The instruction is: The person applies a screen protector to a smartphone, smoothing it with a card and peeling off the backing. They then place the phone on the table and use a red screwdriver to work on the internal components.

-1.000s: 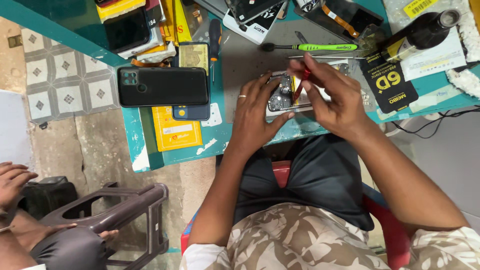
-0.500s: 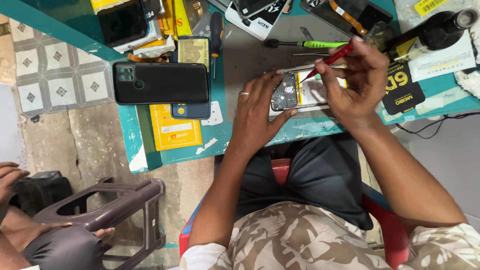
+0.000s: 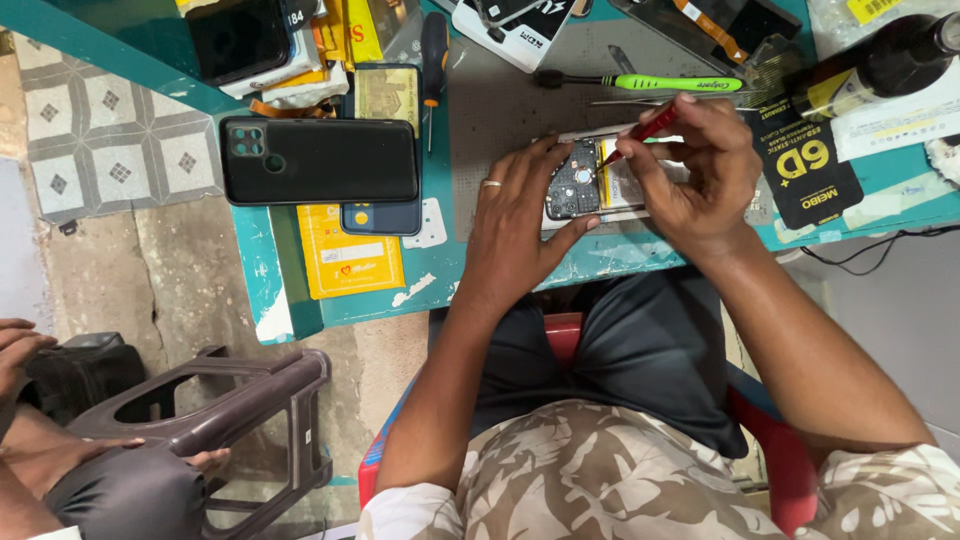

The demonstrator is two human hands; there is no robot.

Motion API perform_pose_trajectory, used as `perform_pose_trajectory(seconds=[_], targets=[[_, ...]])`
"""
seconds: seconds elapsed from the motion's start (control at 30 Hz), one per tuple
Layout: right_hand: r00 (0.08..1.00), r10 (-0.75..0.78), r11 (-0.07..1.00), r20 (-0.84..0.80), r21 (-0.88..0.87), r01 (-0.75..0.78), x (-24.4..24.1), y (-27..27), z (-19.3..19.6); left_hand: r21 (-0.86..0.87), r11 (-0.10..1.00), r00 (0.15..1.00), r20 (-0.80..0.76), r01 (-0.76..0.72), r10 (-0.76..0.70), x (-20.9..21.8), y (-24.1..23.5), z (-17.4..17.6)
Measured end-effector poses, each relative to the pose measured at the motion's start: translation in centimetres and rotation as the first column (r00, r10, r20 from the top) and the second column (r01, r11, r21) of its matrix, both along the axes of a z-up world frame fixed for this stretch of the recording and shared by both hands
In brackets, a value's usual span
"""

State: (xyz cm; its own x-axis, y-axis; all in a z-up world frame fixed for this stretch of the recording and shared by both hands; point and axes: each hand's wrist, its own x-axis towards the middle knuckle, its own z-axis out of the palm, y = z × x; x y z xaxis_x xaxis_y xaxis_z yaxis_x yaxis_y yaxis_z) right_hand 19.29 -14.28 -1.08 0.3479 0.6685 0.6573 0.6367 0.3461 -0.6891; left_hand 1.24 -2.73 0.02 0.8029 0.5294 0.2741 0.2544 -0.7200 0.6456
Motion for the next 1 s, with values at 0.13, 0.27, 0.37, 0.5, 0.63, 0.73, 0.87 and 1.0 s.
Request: perform_pose_trajectory(seconds=[0.13, 0.27, 0.37, 0.5, 0.63, 0.73, 0.87, 1.0], targets=[[0.999, 0.028, 1.0, -0.015, 0.01, -0.028, 0.1, -0.1, -0.4, 0.001, 1.0, 1.0, 0.007, -0.001, 0.001, 0.1, 0.0, -0.1], [1.0, 0.005, 0.999, -0.006, 0.04, -0.005, 0.0, -0.2, -0.9, -0.001, 1.0, 1.0, 0.003, -0.001, 0.001, 0.1, 0.0, -0.2], [1.0, 0.029, 0.999, -0.011, 0.04, -0.029, -0.1, -0.2, -0.8, 0.004, 1.0, 1.0, -0.005, 0.0, 0.0, 0.1, 0.0, -0.4], [0.998, 0.033, 0.999, 0.05, 0.036, -0.035, -0.2, 0.3, 0.6, 0.004, 1.0, 1.0, -0.005, 0.0, 0.0, 0.0, 0.0, -0.3], [0.973, 0.062, 0.998, 0.223, -0.026, -0.058, -0.3, 0.6, 3.1, 0.007, 1.0, 1.0, 0.002, 0.003, -0.003, 0.0, 0.0, -0.2], [0.974, 0.224, 0.973, 0.019, -0.063, -0.223, -0.1, 1.0, 4.6, -0.005, 1.0, 1.0, 0.001, 0.004, -0.004, -0.2, 0.0, -0.2], [0.972, 0.234, 0.971, -0.012, -0.053, -0.234, 0.0, 1.4, 5.7, -0.001, 1.0, 1.0, 0.004, 0.005, -0.005, -0.1, -0.2, 0.1], [0.976, 0.209, 0.976, 0.065, -0.076, -0.204, -0.3, 1.9, 6.2, 0.019, 1.0, 1.0, 0.0, -0.008, 0.008, 0.1, -0.1, 0.6]])
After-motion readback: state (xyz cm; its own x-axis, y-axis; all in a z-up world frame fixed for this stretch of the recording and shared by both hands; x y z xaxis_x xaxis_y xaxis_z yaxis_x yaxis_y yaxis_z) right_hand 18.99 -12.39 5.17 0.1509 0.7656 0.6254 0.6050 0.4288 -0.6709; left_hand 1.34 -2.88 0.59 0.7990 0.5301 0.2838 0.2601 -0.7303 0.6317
